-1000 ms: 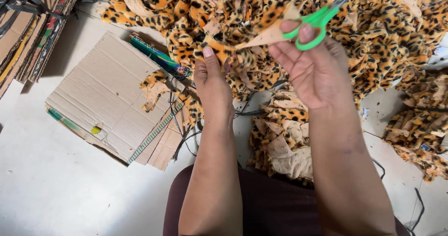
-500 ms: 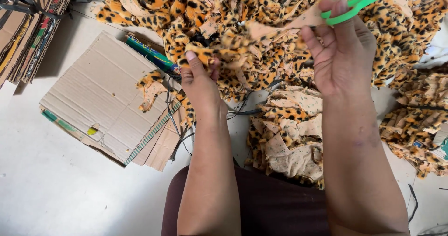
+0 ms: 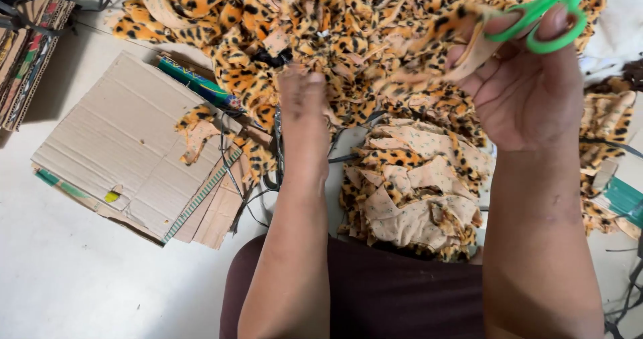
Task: Cutting and trimming leopard-print fabric scraps using scissors
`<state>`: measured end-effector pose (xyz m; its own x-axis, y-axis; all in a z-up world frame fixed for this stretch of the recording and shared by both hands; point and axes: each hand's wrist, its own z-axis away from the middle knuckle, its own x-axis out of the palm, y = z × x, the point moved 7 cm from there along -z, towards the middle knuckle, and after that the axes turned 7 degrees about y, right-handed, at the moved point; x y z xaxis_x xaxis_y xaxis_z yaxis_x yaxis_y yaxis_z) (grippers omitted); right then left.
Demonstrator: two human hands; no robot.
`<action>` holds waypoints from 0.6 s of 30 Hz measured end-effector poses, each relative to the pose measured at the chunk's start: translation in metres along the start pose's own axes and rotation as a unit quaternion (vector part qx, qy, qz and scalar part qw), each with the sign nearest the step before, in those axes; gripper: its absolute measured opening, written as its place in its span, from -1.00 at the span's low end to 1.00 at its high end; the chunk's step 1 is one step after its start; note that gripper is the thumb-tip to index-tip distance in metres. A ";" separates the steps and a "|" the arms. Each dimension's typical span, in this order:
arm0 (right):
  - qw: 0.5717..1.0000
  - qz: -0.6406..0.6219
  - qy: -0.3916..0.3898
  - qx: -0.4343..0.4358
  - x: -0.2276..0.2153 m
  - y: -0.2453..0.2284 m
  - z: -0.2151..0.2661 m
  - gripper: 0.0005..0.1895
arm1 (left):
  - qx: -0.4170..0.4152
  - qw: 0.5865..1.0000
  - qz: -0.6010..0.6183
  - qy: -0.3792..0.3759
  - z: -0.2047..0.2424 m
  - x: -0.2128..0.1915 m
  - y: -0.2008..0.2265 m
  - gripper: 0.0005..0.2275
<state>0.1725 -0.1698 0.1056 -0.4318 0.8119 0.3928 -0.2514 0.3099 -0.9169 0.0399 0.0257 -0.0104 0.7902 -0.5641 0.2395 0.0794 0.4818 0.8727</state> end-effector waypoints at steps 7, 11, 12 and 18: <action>0.998 0.058 0.007 0.037 -0.028 0.016 0.071 -0.48 | 0.172 0.917 -0.044 -0.358 0.079 0.065 0.007 -0.69; 0.996 0.086 0.030 -0.006 -0.039 0.004 0.112 -0.59 | 0.145 0.870 -0.180 -0.436 0.117 0.083 -0.011 -0.69; 0.992 0.120 0.035 -0.009 -0.042 0.002 0.121 -0.58 | 0.162 0.853 -0.217 -0.447 0.128 0.084 -0.012 -0.72; 0.924 0.332 0.186 -0.015 -0.086 0.005 0.157 -0.53 | 0.108 0.869 -0.189 -0.443 0.152 0.093 -0.029 -0.77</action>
<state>0.0727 -0.3158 0.0783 -0.1526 0.9402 -0.3044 -0.0115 -0.3097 -0.9508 0.0188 -0.1428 0.0516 -0.0547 -0.9962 0.0680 0.0400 0.0659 0.9970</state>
